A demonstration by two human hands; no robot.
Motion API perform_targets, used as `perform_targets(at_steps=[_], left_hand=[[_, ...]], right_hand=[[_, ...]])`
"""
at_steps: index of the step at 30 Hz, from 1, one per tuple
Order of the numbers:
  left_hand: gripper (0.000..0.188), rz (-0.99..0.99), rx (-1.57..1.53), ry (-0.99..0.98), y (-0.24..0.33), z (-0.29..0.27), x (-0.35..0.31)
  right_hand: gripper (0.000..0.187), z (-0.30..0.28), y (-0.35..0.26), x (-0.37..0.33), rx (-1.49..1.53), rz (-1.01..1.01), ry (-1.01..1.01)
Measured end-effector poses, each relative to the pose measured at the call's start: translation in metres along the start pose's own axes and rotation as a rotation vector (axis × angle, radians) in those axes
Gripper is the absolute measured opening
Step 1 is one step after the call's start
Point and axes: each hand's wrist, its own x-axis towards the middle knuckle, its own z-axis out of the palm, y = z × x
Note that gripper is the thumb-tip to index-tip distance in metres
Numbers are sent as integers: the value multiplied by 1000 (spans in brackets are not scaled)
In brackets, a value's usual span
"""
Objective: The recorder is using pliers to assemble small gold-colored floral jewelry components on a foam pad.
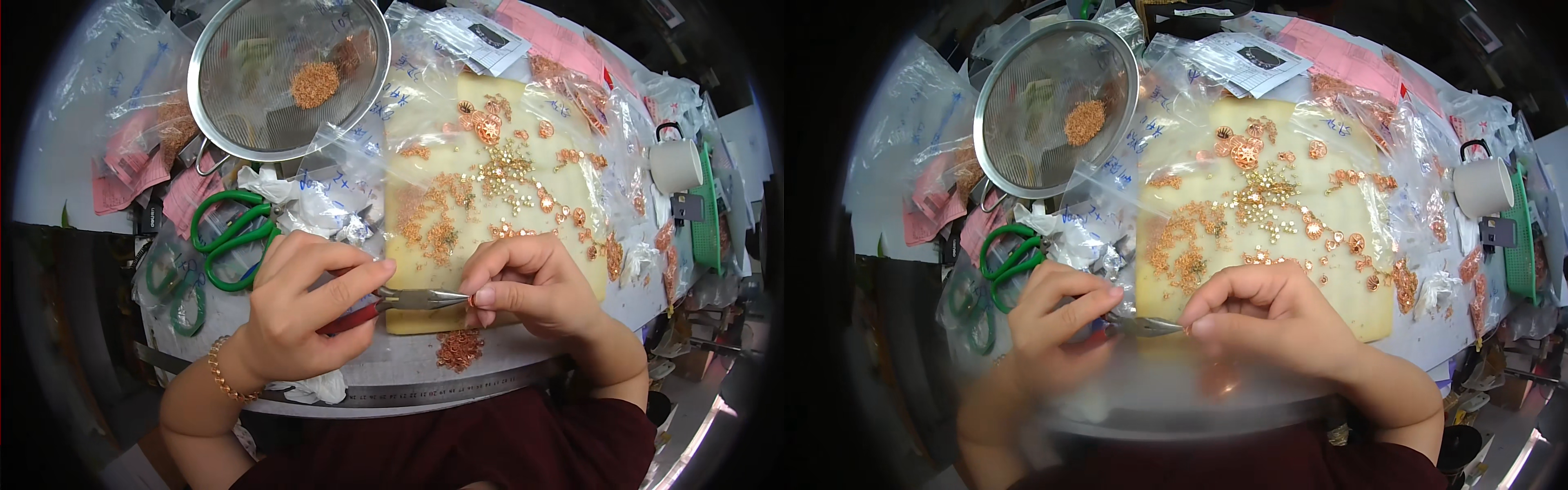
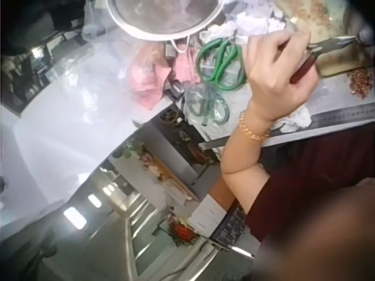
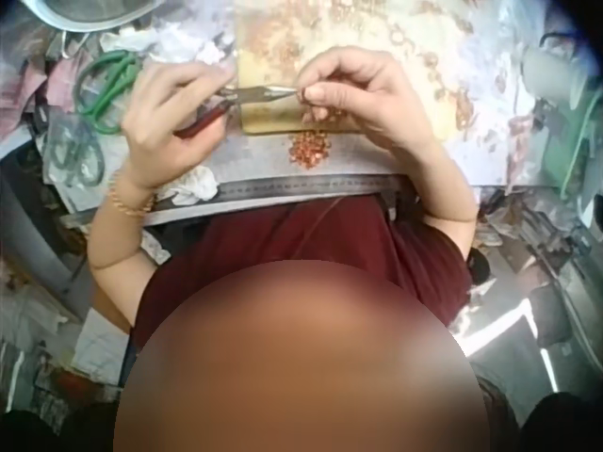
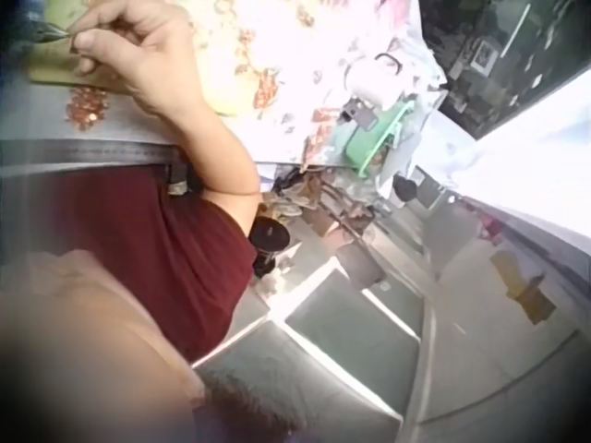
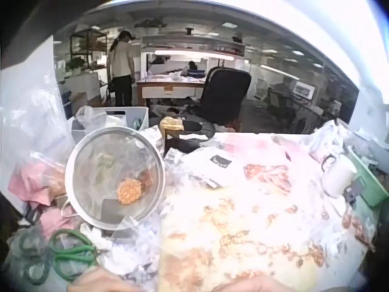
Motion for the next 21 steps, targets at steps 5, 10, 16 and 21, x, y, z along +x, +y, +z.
perform_targets(at_steps=[5,10,16,21], left_hand=[[55,-2,-27,3,1,2,0],[58,43,32,-7,2,1,-3],[58,86,147,-45,6,-1,-2],[54,124,234,-119,9,-4,1]], right_hand=[[8,0,9,-1,103,-73,-25],[9,3,15,-1,159,-80,-51],[7,1,13,-1,131,-43,-31],[8,-2,5,-1,33,22,4]])
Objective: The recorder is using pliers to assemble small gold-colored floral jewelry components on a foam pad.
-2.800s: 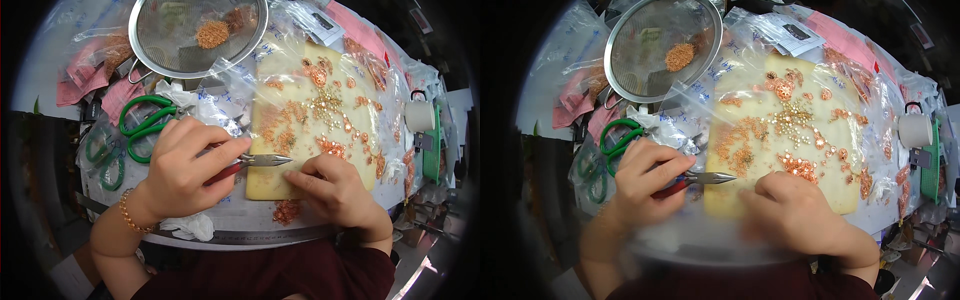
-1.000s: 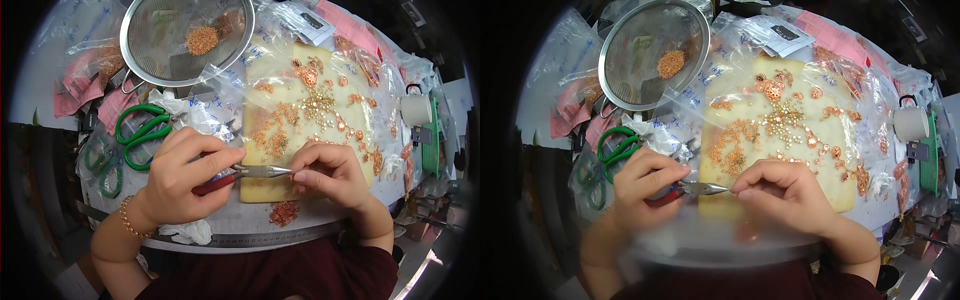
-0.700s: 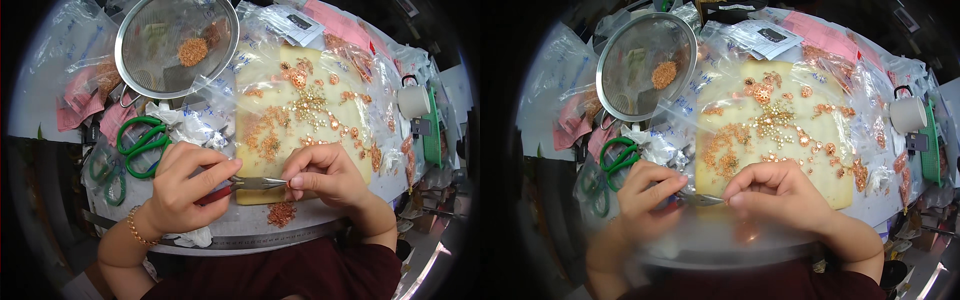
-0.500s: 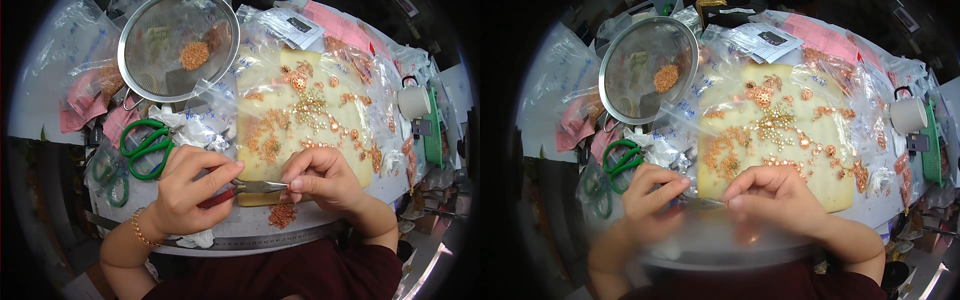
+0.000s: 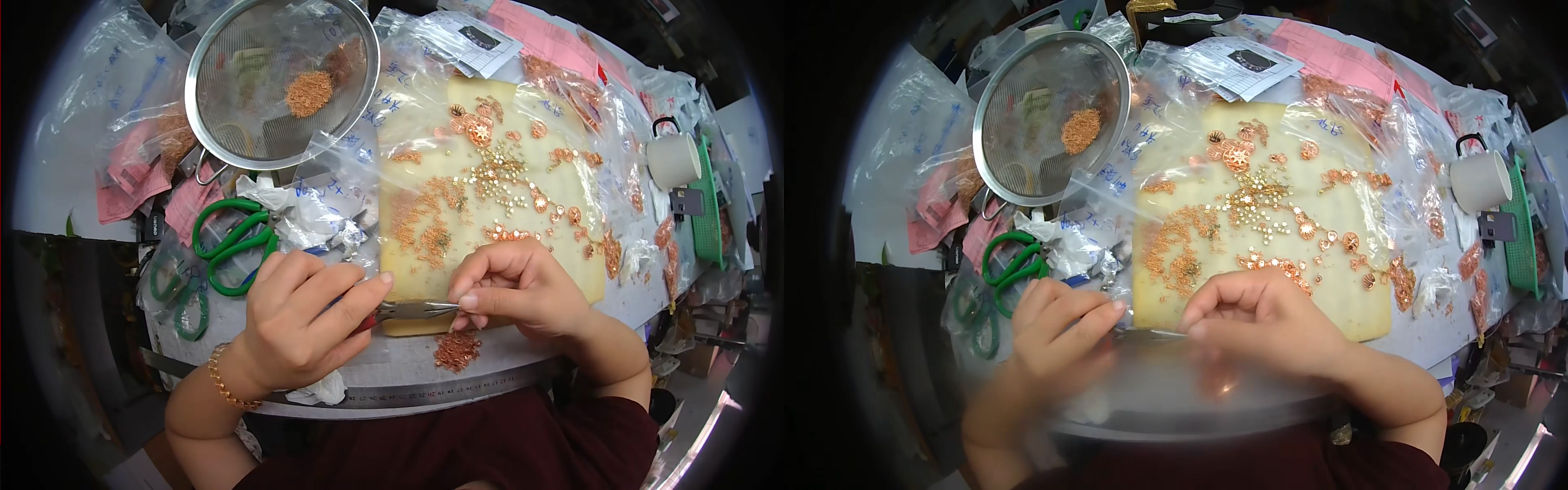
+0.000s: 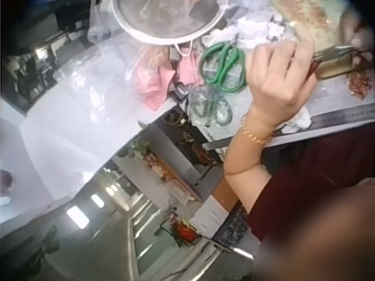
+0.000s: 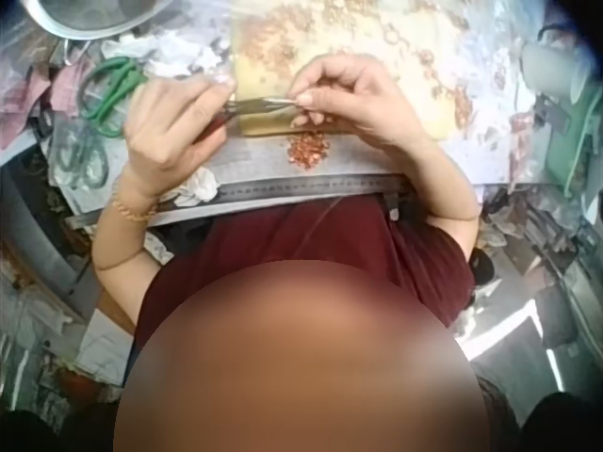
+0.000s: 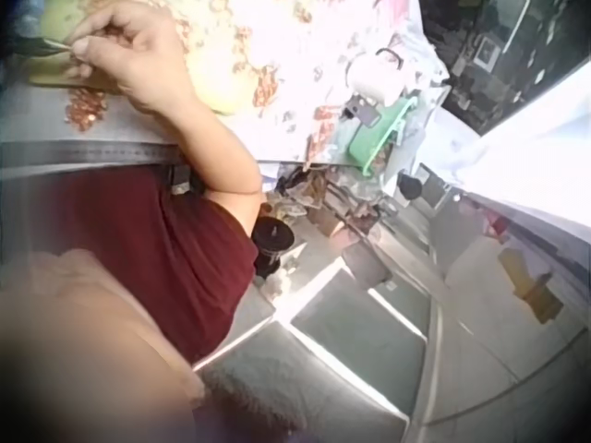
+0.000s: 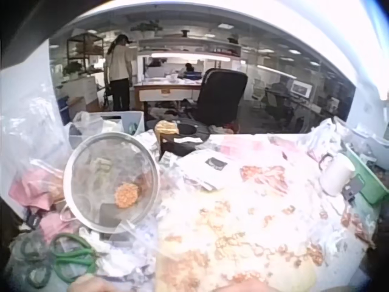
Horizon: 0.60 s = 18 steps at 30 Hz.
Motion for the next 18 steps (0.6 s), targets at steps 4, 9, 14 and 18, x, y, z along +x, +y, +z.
perform_targets(at_steps=[4,9,14,18], left_hand=[[51,13,-68,-1,-4,4,-4],[44,152,-87,-185,4,-4,0],[40,204,-34,-266,7,-3,0],[44,169,-42,-156,4,2,0]], right_hand=[[5,3,-24,-3,-524,-113,9],[18,-6,-21,-17,-1416,-504,-9],[21,-3,1,-28,-1384,-405,132],[23,-4,11,-25,-1446,-519,119]])
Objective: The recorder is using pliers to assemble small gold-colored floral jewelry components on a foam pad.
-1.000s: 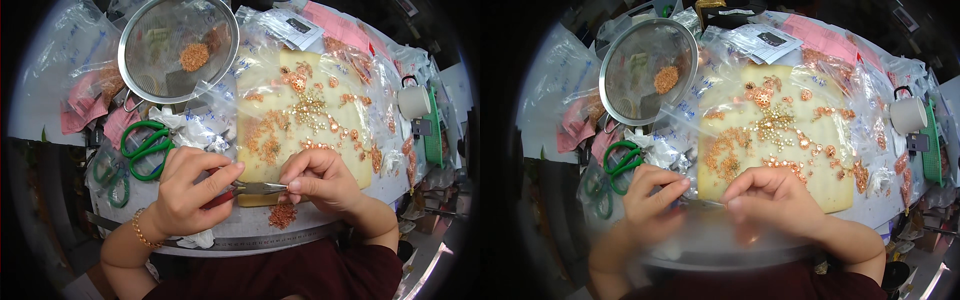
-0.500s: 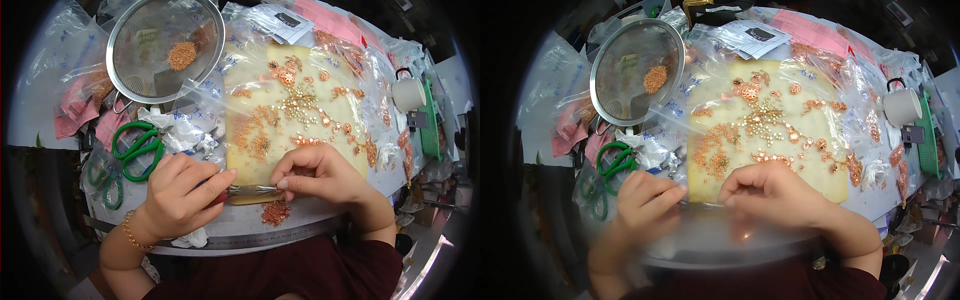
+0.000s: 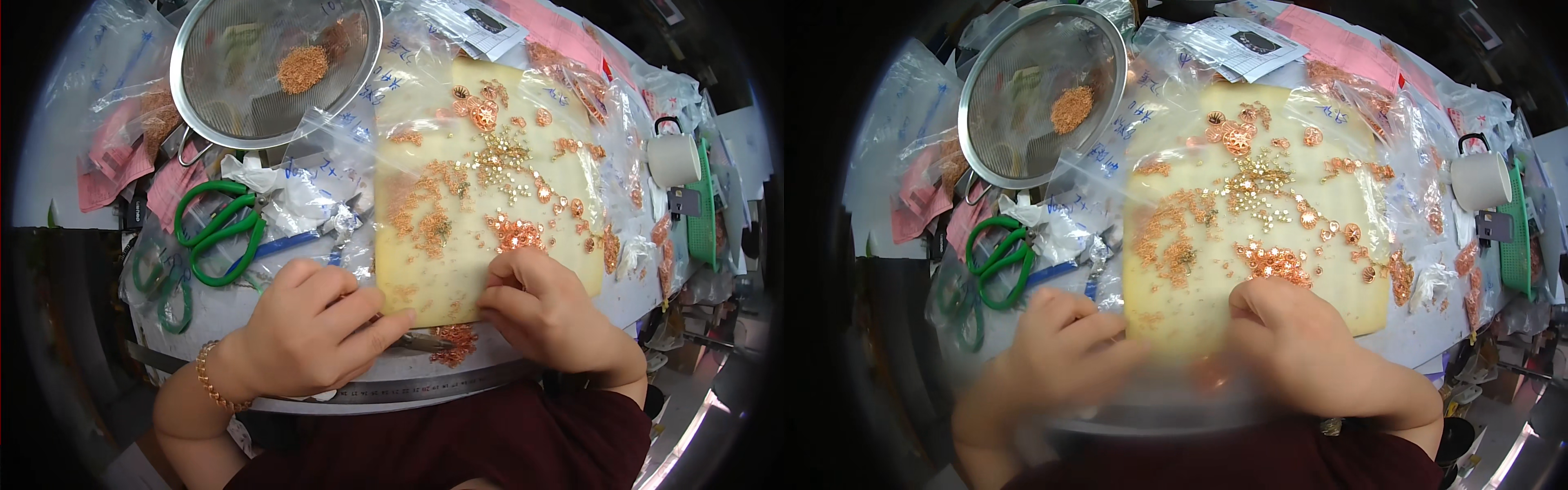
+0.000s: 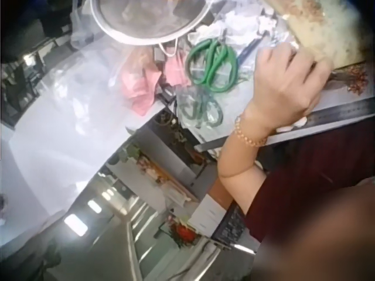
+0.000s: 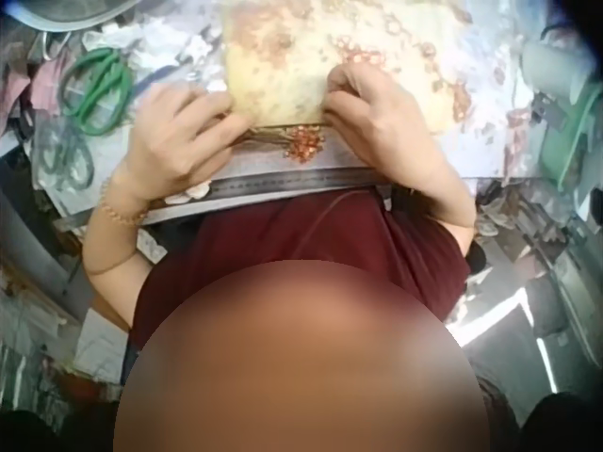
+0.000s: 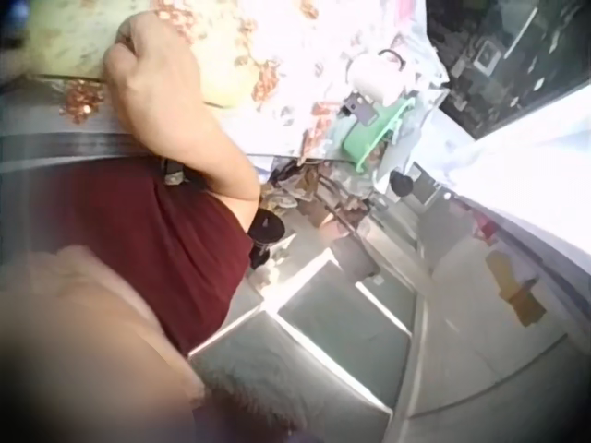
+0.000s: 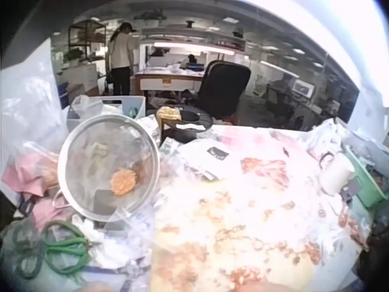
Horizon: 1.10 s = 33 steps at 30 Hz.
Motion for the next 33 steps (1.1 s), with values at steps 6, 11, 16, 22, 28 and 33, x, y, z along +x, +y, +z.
perform_targets(at_steps=[6,11,16,22,28,33], left_hand=[[53,-206,-63,269,-15,0,-2],[53,-259,-79,333,-21,2,-4],[52,-269,-76,333,-23,1,-2],[51,-286,-85,301,-22,-3,-3],[50,-298,-100,276,-22,-3,-3],[51,-280,-85,301,-24,1,-4]], right_hand=[[22,-7,-6,13,-5,-119,-30],[16,-12,-15,30,322,103,-252],[18,-2,-13,35,243,-28,-177],[22,-12,-26,50,197,172,-355],[21,-9,-27,53,189,148,-339],[17,0,-20,44,251,125,-203]])
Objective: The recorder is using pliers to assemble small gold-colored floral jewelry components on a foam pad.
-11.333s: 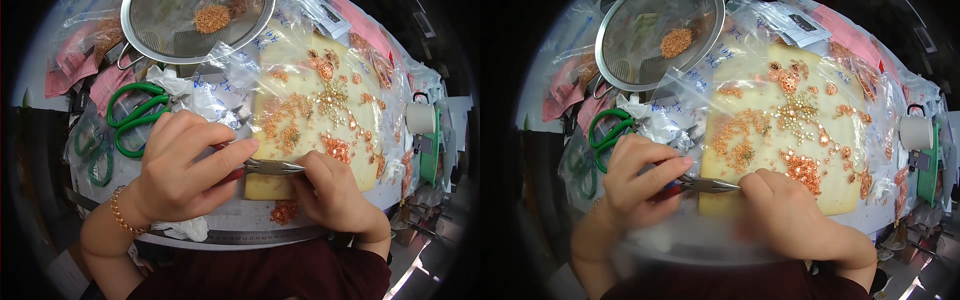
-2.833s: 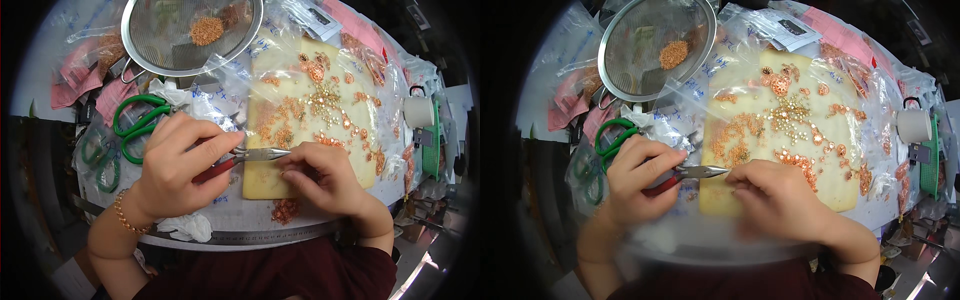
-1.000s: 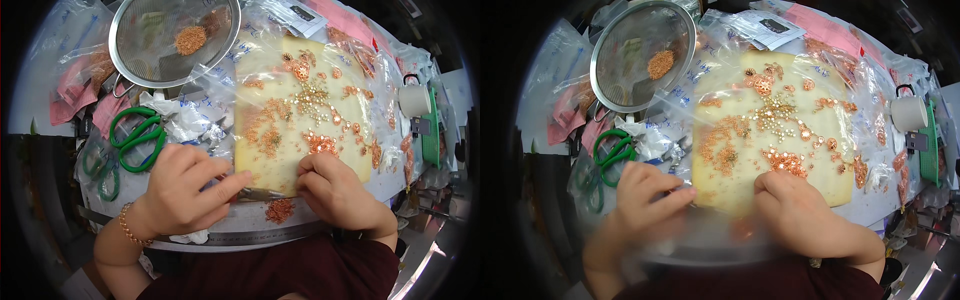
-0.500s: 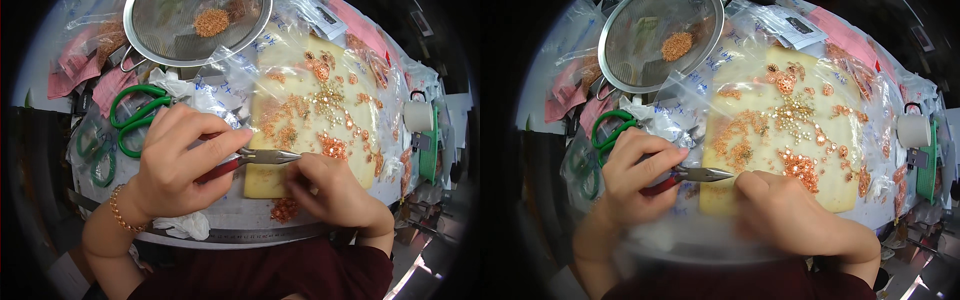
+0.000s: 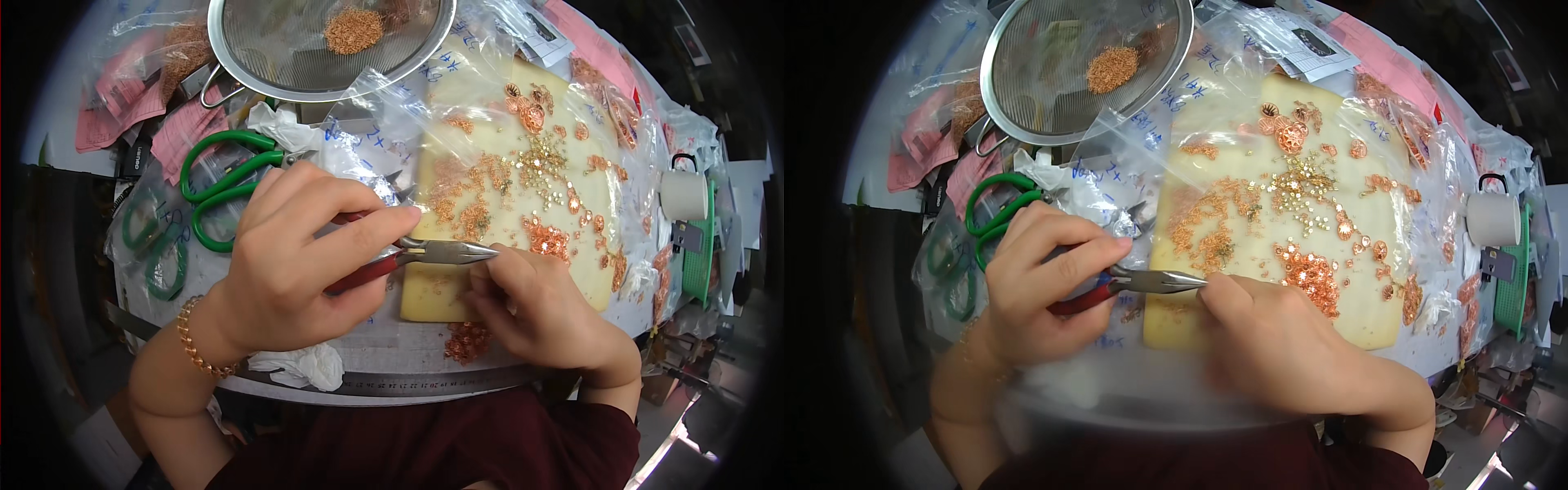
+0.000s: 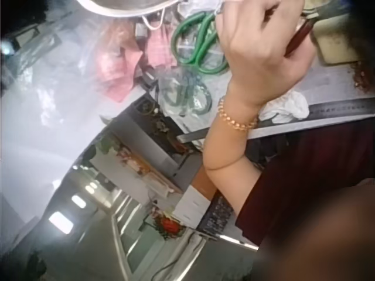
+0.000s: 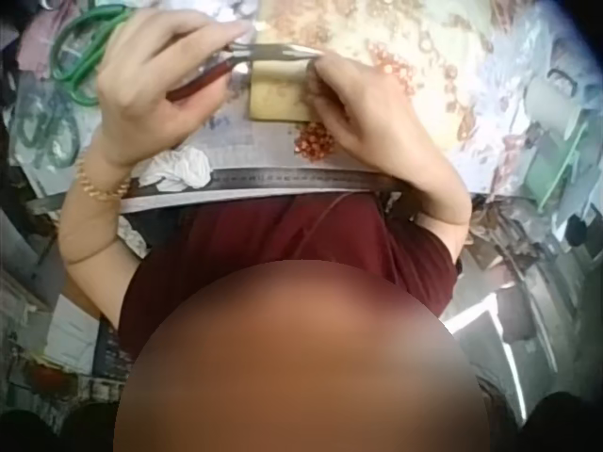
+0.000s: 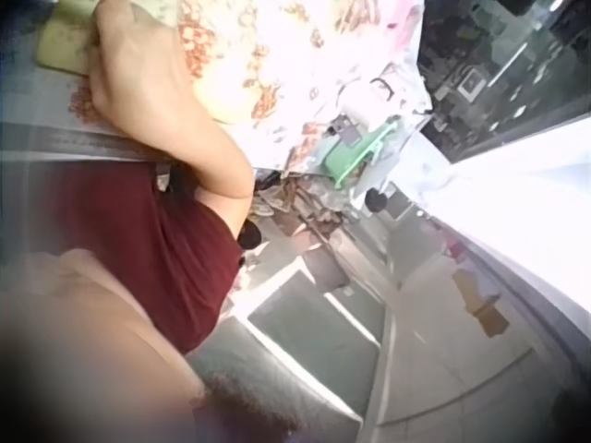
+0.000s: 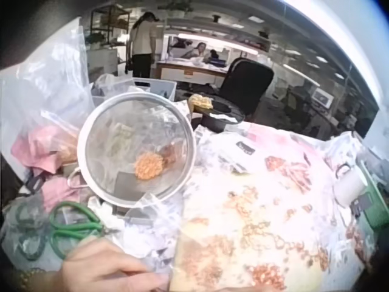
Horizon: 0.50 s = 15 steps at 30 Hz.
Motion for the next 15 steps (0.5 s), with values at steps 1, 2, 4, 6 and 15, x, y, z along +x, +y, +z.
perform_targets(at_steps=[1,2,4,6,15], left_hand=[[51,-1,-5,8,0,0,-1],[51,0,-9,17,0,0,-1],[51,4,-14,10,0,-1,0],[50,12,-17,4,1,0,0],[50,21,-121,-35,11,3,-3]], right_hand=[[16,0,0,0,-2,-15,17],[16,0,-2,1,-3,-18,23],[10,0,-5,0,219,145,38],[8,3,8,-4,262,47,91],[8,-3,15,-18,1211,213,42]])
